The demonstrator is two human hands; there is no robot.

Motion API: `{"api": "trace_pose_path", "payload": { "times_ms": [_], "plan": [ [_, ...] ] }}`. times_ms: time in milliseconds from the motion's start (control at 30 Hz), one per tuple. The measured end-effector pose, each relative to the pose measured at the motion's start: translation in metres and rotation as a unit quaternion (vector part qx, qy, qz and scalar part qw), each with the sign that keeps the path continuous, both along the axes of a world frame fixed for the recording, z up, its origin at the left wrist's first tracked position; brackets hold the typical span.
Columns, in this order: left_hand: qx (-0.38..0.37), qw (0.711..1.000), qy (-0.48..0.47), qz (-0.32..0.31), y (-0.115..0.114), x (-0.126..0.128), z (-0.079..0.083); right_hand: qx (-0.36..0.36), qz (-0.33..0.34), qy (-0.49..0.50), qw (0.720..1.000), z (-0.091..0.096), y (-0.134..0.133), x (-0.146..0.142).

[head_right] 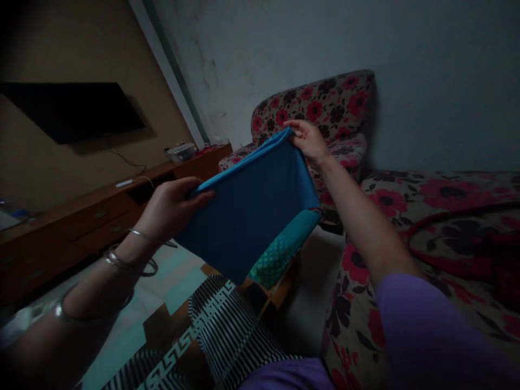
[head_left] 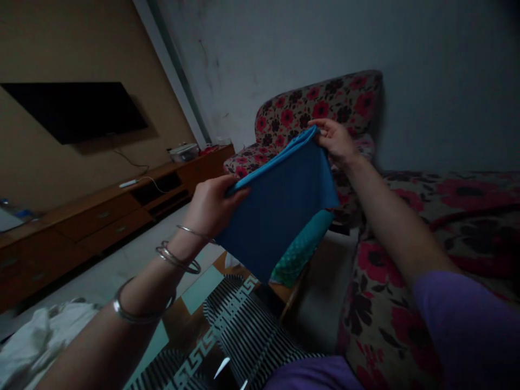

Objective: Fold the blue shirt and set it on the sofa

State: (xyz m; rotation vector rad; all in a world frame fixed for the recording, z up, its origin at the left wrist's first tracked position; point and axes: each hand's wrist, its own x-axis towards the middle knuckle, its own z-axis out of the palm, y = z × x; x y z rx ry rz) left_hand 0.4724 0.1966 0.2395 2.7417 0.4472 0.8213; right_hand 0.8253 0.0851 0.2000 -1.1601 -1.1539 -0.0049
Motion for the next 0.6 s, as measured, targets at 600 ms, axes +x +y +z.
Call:
{"api": "trace_pose_path", "payload": {
  "times_ms": [600],
  "plan": [
    [-0.417,0.898,0.14,0.038,0.113,0.104,-0.229,-0.361,0.068,0.112,0.923,-0.204,0.094,0.09]
  ]
}}
